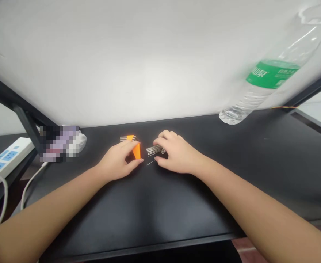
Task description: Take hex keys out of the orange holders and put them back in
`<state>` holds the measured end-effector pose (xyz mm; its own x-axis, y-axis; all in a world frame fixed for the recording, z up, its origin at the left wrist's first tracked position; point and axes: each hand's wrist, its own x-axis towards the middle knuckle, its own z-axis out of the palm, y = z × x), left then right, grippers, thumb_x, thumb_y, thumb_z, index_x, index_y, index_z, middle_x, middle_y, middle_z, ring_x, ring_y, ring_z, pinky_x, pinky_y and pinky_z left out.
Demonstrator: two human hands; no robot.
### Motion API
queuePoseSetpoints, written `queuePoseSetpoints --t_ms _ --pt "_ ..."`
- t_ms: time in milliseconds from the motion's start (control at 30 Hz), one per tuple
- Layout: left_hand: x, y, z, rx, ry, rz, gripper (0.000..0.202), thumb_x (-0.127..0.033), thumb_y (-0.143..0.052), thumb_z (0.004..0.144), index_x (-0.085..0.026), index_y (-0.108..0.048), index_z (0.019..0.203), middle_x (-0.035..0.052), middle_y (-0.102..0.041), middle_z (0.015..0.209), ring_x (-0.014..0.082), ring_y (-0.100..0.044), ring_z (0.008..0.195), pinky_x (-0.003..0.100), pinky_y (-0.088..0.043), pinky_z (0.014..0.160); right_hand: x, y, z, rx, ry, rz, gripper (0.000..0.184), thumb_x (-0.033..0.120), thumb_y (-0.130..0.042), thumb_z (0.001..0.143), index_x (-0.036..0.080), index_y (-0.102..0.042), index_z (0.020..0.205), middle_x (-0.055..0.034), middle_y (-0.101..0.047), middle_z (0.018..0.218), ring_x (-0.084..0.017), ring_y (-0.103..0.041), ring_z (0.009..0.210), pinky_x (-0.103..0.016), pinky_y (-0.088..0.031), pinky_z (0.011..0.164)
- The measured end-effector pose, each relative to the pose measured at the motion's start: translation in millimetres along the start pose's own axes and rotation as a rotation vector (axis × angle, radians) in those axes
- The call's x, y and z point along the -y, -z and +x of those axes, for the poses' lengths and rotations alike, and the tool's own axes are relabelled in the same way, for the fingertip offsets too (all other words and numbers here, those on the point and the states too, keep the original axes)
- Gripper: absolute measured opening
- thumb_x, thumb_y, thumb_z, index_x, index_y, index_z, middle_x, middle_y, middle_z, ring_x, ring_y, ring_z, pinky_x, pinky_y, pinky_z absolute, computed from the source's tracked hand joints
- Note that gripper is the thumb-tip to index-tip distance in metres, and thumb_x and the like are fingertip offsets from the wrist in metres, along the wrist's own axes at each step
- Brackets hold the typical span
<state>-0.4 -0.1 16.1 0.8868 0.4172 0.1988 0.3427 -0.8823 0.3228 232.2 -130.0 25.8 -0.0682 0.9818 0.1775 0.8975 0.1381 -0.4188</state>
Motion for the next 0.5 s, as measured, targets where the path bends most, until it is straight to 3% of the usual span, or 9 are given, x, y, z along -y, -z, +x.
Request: queuePoseSetpoints --t_ms 100,333,500 --pt "0 -0.4 -1 -0.001 -0.001 0.008 0.038 -0.046 -0.061 0.096 -0.022 -0.058 0.125 0.0079 -0.067 0.11 0.0223 -0.065 0.092 0.034 -0.052 0.076 -1 -9 2 0.048 0.077 -0.046 0.043 0.031 -0.07 0.084 0.025 -0.064 0.126 -0.0119 -0.059 0.128 -0.031 -0.055 0.111 -0.046 -0.049 0.094" --pt "-2 0.1 -1 0.032 -0.009 0.003 0.04 -0.048 -0.063 0.095 -0.023 -0.058 0.125 0.0063 -0.066 0.104 0.0217 -0.065 0.087 0.034 -0.052 0.074 -9 -23 7 0.035 0.055 -0.016 0.036 0.009 -0.057 0.084 0.023 -0.064 0.116 -0.0105 -0.061 0.115 -0.027 -0.054 0.106 -0.041 -0.051 0.089" --pt "-4 0.6 -1 0.027 -0.004 -0.011 0.042 -0.049 -0.061 0.096 -0.022 -0.056 0.127 0.0075 -0.067 0.109 0.022 -0.066 0.089 0.035 -0.052 0.076 -18 -20 7 -0.035 0.012 0.033 0.029 0.014 -0.058 0.087 0.022 -0.065 0.114 -0.0092 -0.064 0.116 -0.027 -0.058 0.109 -0.042 -0.051 0.093"
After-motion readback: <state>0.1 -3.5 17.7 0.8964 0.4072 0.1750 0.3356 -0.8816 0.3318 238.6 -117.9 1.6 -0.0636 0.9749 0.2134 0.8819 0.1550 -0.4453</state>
